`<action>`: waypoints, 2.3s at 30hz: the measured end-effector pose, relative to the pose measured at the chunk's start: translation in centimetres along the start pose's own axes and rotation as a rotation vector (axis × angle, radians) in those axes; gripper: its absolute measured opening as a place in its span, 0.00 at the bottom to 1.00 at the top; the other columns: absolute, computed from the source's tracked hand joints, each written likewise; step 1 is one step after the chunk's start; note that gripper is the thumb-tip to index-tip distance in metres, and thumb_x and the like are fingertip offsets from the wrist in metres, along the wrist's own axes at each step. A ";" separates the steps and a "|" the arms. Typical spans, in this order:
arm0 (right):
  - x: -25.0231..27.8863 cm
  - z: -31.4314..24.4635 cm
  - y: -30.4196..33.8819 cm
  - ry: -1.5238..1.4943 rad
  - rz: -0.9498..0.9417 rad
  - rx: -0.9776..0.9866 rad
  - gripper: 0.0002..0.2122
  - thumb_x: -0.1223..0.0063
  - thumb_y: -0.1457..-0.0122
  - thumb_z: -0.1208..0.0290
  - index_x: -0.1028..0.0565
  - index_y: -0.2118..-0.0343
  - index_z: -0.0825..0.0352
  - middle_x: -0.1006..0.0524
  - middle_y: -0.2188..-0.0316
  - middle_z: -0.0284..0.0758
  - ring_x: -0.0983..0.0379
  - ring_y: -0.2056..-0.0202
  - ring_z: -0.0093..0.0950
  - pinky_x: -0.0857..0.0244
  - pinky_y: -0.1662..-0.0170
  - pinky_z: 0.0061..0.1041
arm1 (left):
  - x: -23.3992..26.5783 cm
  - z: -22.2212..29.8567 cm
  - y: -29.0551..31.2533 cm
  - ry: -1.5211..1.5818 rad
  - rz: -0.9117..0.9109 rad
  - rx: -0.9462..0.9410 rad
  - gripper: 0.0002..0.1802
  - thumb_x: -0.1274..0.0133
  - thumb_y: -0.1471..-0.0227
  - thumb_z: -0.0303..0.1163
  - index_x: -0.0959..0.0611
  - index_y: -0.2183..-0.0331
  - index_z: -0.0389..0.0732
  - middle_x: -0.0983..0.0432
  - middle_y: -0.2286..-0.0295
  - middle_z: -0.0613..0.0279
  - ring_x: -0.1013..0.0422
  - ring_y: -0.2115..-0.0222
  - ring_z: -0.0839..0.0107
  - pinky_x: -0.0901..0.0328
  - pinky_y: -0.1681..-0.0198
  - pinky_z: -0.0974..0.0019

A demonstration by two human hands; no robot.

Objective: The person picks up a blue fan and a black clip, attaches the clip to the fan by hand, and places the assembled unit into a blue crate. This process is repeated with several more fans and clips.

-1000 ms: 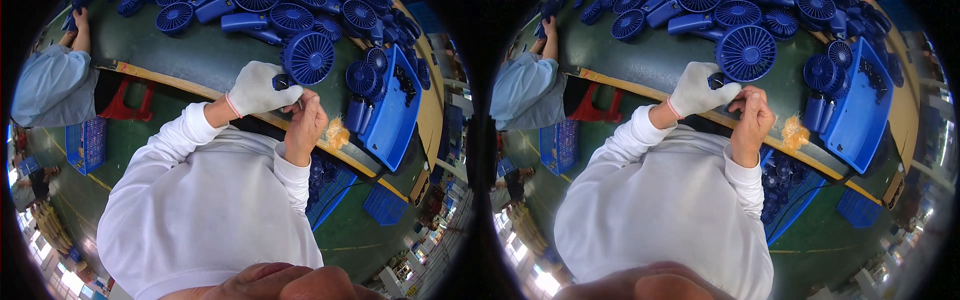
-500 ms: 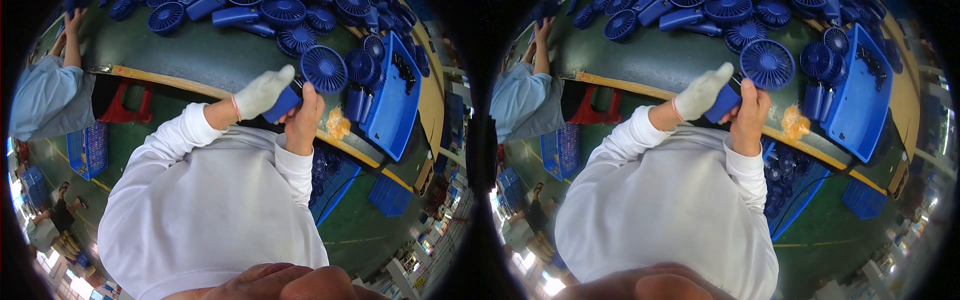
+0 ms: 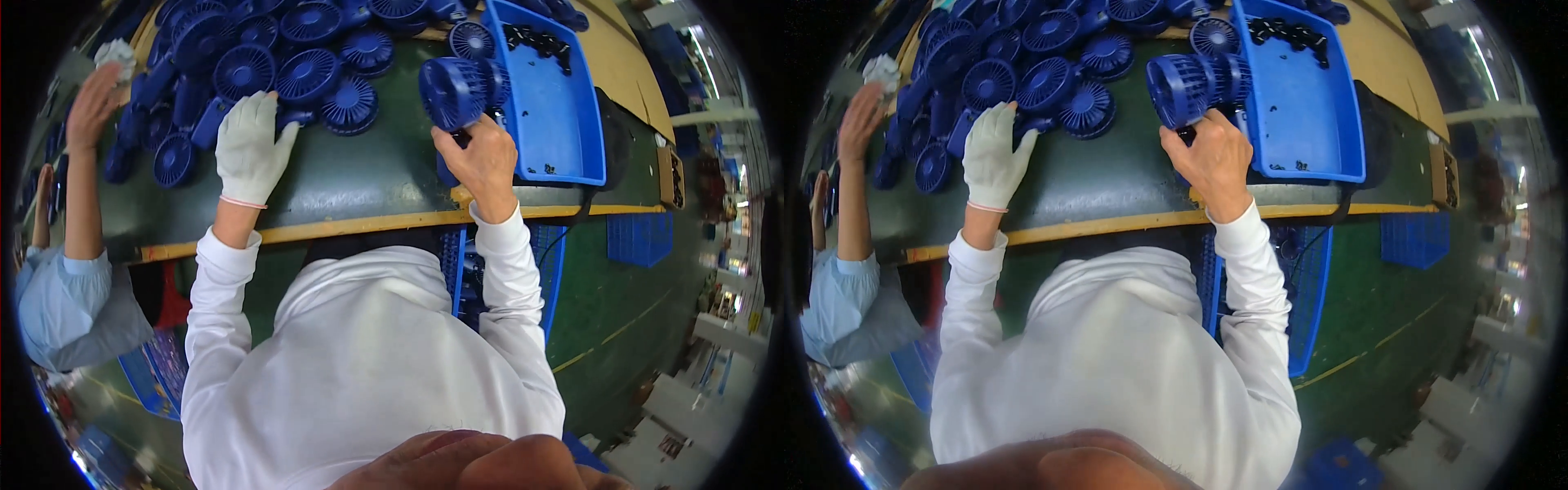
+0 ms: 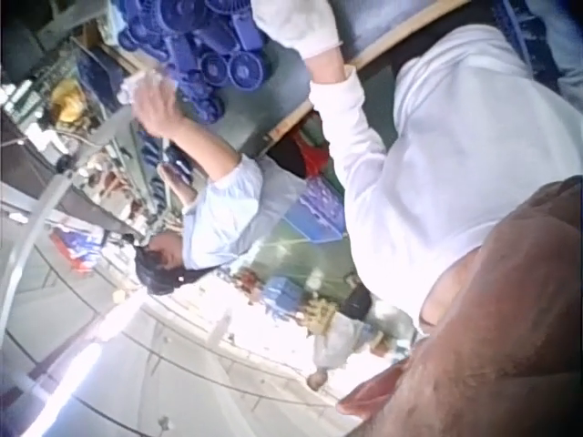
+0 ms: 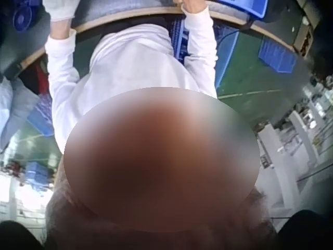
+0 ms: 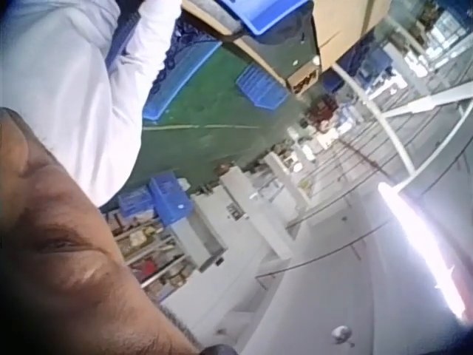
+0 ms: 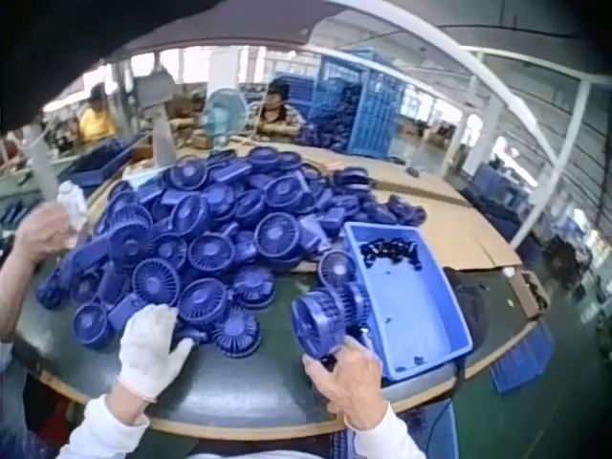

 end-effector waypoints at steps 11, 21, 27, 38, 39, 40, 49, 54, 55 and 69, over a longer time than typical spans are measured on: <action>2.8 5.4 -5.0 0.328 -0.004 0.119 0.16 0.36 0.50 0.54 0.20 0.76 0.66 0.23 0.78 0.38 0.25 0.77 0.38 0.33 0.75 0.34 | -1.4 -1.6 -2.7 -0.048 -0.148 0.042 0.23 0.38 0.59 0.33 0.22 0.57 0.39 0.26 0.61 0.57 0.29 0.59 0.57 0.31 0.57 0.60; -0.6 19.5 -18.1 0.231 -0.015 -0.102 0.13 0.40 0.50 0.60 0.18 0.75 0.67 0.21 0.75 0.48 0.22 0.69 0.46 0.28 0.61 0.41 | -1.5 0.1 -4.3 0.131 -0.401 0.119 0.26 0.39 0.63 0.41 0.23 0.61 0.37 0.27 0.66 0.51 0.29 0.62 0.51 0.32 0.60 0.55; -4.1 21.3 -19.1 0.316 0.016 -0.286 0.09 0.45 0.52 0.70 0.17 0.67 0.61 0.20 0.67 0.46 0.22 0.61 0.45 0.29 0.55 0.43 | 2.2 0.8 -1.0 0.382 -0.373 0.124 0.30 0.32 0.68 0.33 0.24 0.60 0.36 0.24 0.66 0.46 0.27 0.63 0.46 0.32 0.60 0.56; 7.0 7.3 -7.6 -0.383 0.234 0.131 0.12 0.34 0.53 0.66 0.21 0.74 0.71 0.25 0.78 0.38 0.28 0.77 0.27 0.35 0.73 0.25 | 1.7 6.3 3.7 0.446 -0.199 -0.202 0.25 0.27 0.75 0.39 0.24 0.74 0.42 0.28 0.75 0.61 0.29 0.74 0.58 0.34 0.72 0.60; 7.4 5.0 -5.4 -0.395 0.245 0.219 0.11 0.36 0.52 0.69 0.24 0.76 0.71 0.27 0.77 0.38 0.31 0.77 0.27 0.37 0.74 0.26 | 2.0 6.5 3.8 0.462 -0.220 -0.211 0.25 0.27 0.75 0.38 0.24 0.74 0.42 0.28 0.75 0.61 0.30 0.74 0.59 0.34 0.71 0.60; 7.6 3.0 -3.2 -0.389 0.235 0.269 0.10 0.37 0.52 0.70 0.25 0.76 0.71 0.28 0.77 0.38 0.31 0.77 0.29 0.38 0.74 0.27 | 2.3 6.6 3.8 0.476 -0.242 -0.222 0.25 0.27 0.76 0.38 0.24 0.74 0.42 0.28 0.75 0.61 0.30 0.74 0.59 0.34 0.71 0.60; 3.2 -1.7 8.7 -0.477 0.245 0.079 0.08 0.39 0.50 0.78 0.24 0.67 0.75 0.23 0.65 0.44 0.25 0.66 0.39 0.32 0.64 0.30 | 2.6 6.5 4.9 0.384 -0.348 -0.352 0.24 0.36 0.64 0.53 0.21 0.73 0.44 0.26 0.75 0.58 0.28 0.74 0.56 0.34 0.73 0.56; 1.0 -0.4 11.1 -0.613 0.177 -0.052 0.09 0.40 0.47 0.77 0.25 0.66 0.76 0.23 0.63 0.43 0.27 0.67 0.33 0.32 0.62 0.24 | 1.5 6.3 5.2 0.442 -0.288 -0.367 0.22 0.34 0.67 0.52 0.22 0.80 0.44 0.28 0.81 0.63 0.30 0.79 0.61 0.37 0.78 0.61; 0.6 -0.6 11.0 -0.614 0.167 -0.048 0.09 0.40 0.46 0.77 0.25 0.65 0.76 0.23 0.63 0.43 0.27 0.67 0.34 0.32 0.62 0.25 | 1.8 6.2 5.2 0.449 -0.221 -0.364 0.23 0.33 0.69 0.52 0.23 0.83 0.44 0.30 0.84 0.62 0.31 0.82 0.61 0.39 0.81 0.61; -1.2 -10.1 6.4 -0.512 0.156 0.560 0.09 0.39 0.51 0.82 0.27 0.67 0.74 0.23 0.59 0.42 0.29 0.66 0.39 0.32 0.64 0.32 | 1.7 6.6 6.0 1.744 -0.439 0.928 0.20 0.59 0.39 0.39 0.23 0.58 0.33 0.23 0.67 0.56 0.26 0.64 0.69 0.31 0.59 0.68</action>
Point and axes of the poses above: each hand's wrist, its own y-axis away from the middle knuckle, its own x-axis out of the back of the hand, z = x × y, the point moved 6 cm from there along -y, towards the middle knuckle
